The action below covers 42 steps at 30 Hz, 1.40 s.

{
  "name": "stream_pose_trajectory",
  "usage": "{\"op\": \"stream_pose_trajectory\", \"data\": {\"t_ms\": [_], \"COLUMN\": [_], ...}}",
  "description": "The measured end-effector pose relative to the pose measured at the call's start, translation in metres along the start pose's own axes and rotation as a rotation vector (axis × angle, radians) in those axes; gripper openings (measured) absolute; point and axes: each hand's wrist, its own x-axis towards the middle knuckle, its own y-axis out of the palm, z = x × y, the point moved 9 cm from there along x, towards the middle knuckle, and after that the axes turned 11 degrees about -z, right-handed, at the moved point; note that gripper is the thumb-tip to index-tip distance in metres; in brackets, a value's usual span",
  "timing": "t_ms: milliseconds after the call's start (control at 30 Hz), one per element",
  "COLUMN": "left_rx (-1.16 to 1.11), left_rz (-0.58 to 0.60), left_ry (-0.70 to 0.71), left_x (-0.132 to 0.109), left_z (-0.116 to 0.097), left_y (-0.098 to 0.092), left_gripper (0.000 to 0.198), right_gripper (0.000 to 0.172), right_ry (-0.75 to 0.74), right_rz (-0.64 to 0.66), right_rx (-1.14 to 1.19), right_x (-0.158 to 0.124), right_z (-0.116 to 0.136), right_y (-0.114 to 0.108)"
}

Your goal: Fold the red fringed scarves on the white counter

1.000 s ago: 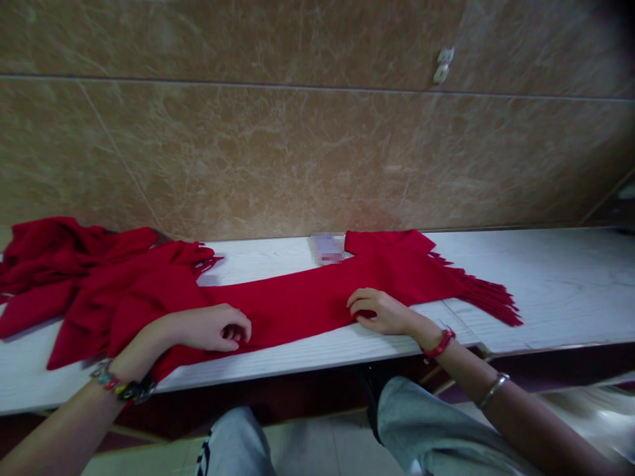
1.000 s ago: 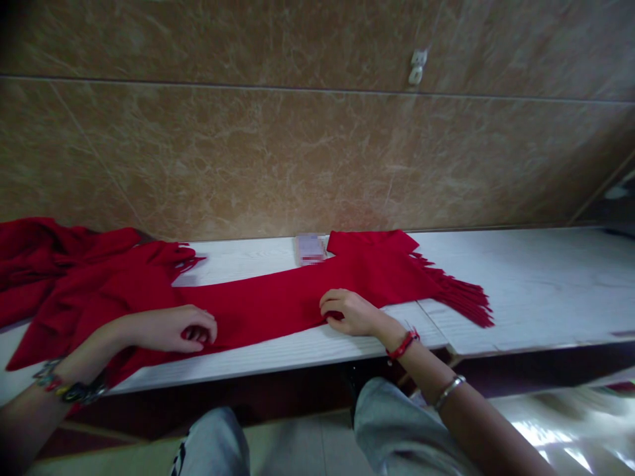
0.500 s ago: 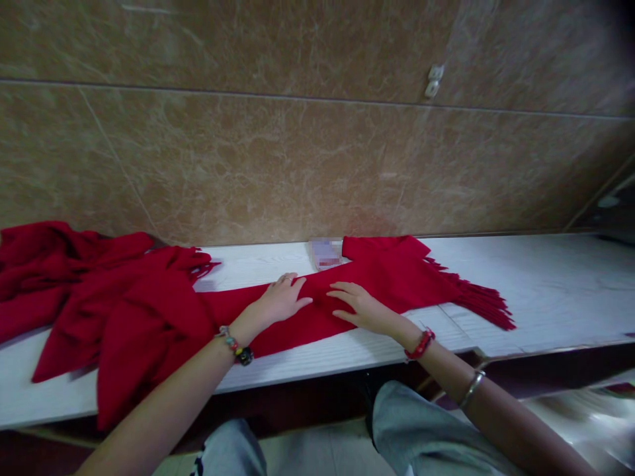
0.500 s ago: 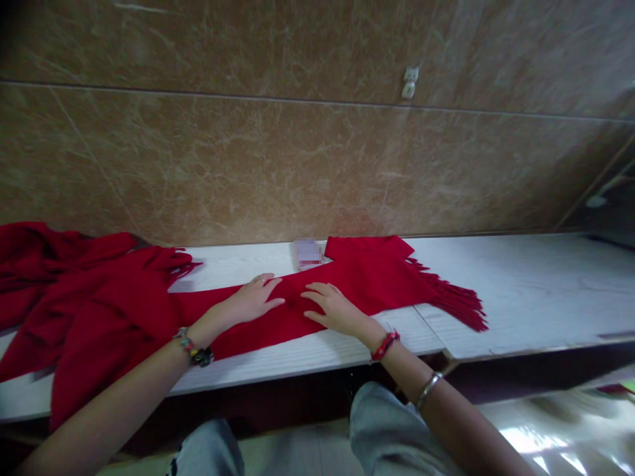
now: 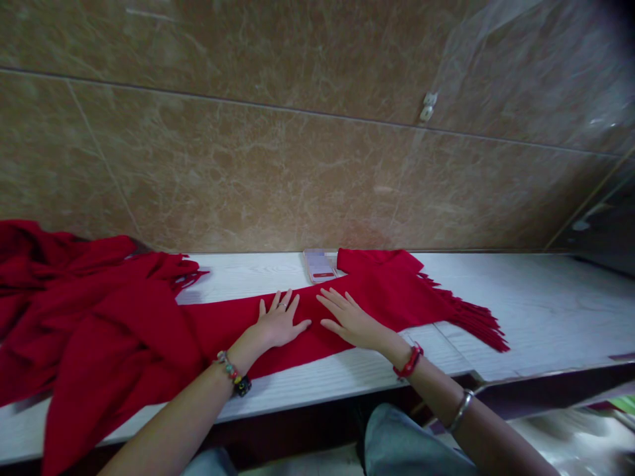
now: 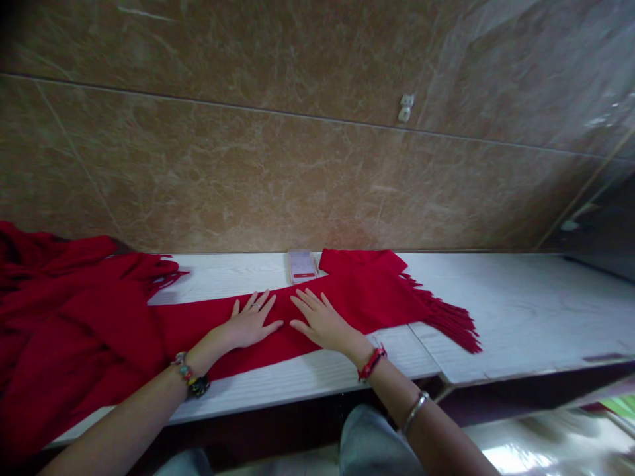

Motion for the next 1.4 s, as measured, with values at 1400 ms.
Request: {"op": "stream_pose_trajectory", "data": {"t_ms": [1400], "left_rx": [-0.014], "left_rz": [0.008], "left_ry": [-0.064], "left_x": [0.001], "left_z": [0.006], "left_y": [-0.001], "left_gripper": [0.082], "right_gripper": [0.048], "right_ry": [0.539], "right_rz": [-0.072], "right_rx": [-0.475], "right_x": [-0.041], "right_z": [-0.204], "right_y": [-0.051]}}
